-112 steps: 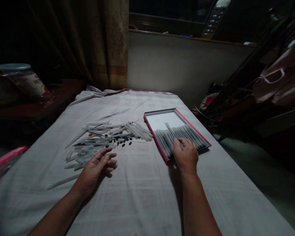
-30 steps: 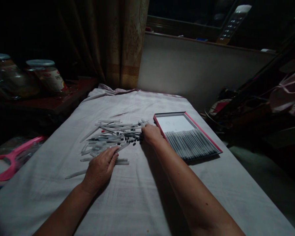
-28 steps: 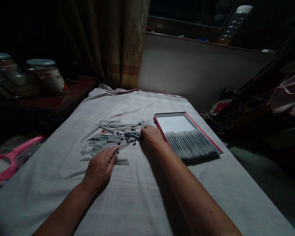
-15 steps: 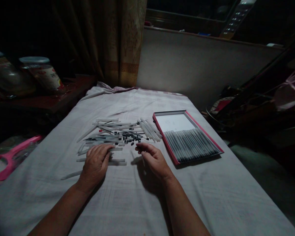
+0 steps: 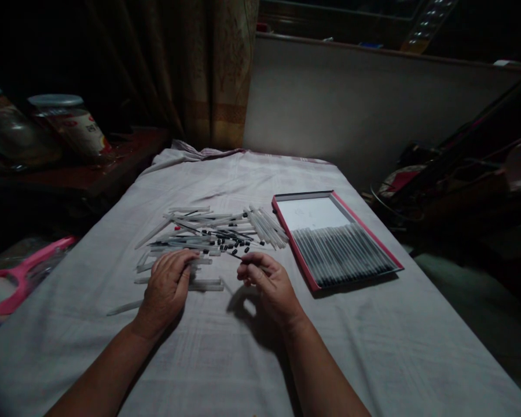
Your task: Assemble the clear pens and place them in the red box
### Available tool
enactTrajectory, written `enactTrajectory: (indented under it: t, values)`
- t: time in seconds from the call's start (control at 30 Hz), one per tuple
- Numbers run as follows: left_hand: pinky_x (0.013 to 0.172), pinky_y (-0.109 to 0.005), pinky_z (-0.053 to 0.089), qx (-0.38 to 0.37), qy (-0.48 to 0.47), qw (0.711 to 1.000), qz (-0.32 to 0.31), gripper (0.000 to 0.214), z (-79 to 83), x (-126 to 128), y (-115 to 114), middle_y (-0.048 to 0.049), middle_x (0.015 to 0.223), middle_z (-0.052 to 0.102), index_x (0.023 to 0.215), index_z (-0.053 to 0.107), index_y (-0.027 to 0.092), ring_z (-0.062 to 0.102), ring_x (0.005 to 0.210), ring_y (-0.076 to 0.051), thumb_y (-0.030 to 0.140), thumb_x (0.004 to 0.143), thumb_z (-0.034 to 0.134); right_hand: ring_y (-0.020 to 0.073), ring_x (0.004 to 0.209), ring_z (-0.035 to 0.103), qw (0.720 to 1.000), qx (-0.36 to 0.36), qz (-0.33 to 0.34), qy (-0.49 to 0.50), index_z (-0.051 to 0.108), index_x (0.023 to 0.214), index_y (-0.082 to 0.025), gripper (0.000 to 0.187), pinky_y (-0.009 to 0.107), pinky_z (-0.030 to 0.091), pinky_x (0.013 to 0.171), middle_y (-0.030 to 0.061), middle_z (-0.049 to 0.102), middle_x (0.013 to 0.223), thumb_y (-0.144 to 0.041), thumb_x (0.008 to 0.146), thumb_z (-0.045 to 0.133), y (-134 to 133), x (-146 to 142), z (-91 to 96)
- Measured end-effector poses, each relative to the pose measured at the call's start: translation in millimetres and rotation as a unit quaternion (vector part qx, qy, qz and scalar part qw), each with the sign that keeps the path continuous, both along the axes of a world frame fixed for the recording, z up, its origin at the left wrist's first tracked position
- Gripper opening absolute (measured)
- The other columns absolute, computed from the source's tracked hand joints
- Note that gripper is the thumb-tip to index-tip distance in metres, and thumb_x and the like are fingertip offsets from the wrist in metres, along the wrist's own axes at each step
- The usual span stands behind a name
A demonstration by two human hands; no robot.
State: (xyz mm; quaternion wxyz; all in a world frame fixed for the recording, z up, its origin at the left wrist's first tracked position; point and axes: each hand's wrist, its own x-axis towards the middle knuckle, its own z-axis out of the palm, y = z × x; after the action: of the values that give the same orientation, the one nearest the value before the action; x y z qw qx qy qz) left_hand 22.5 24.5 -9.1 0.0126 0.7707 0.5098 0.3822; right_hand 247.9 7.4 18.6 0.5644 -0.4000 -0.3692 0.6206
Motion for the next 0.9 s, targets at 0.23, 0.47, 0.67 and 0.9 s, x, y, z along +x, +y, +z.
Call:
enactTrajectory:
  t: [0.23, 0.47, 0.67, 0.9]
  values:
    - [0.104, -0.047, 0.039, 0.006, 0.015, 1.000, -0.003, 0.029, -2.0, 1, -1, -0.0068, 0.111, 0.071, 0.112, 0.059, 0.021, 0.061, 0.110, -0.023, 0.010, 0.092, 0.042, 0.0122, 0.054, 0.057, 0.992, 0.057, -0.026, -0.108, 0.070, 0.083, -0.018, 0.043, 0.023, 0.042, 0.048, 0.0035, 0.068, 0.065, -0.061, 0.077, 0.069, 0, -8, 1.0]
    - [0.104, -0.046, 0.037, 0.017, 0.041, 0.999, -0.013, 0.030, 1.4, 3, -5, -0.0072, 0.111, 0.071, 0.113, 0.058, 0.020, 0.061, 0.108, -0.023, 0.007, 0.090, 0.042, 0.0124, 0.057, 0.059, 0.989, 0.067, -0.023, -0.127, 0.074, 0.086, -0.019, 0.040, 0.023, 0.046, 0.052, 0.0043, 0.071, 0.067, -0.058, 0.079, 0.069, -1, -11, -1.7]
    - [0.105, -0.045, 0.037, -0.002, 0.048, 0.997, -0.068, 0.031, 1.6, 11, -12, -0.0053, 0.106, 0.072, 0.114, 0.059, 0.022, 0.063, 0.102, -0.020, 0.008, 0.091, 0.043, 0.0126, 0.061, 0.061, 0.972, 0.072, 0.043, -0.220, 0.071, 0.117, -0.018, 0.040, 0.025, 0.049, 0.058, 0.0030, 0.072, 0.074, -0.040, 0.083, 0.064, -4, -17, -10.9]
    - [0.098, -0.042, 0.041, -0.008, 0.016, 1.000, -0.012, 0.025, 4.8, 10, -11, -0.0070, 0.104, 0.071, 0.111, 0.061, 0.020, 0.062, 0.101, -0.022, 0.016, 0.096, 0.042, 0.0218, 0.099, 0.065, 0.821, 0.194, -0.014, -0.536, 0.071, 0.112, -0.021, 0.038, 0.035, 0.050, 0.088, 0.0093, 0.071, 0.106, -0.012, 0.082, 0.050, 24, -4, -17.8]
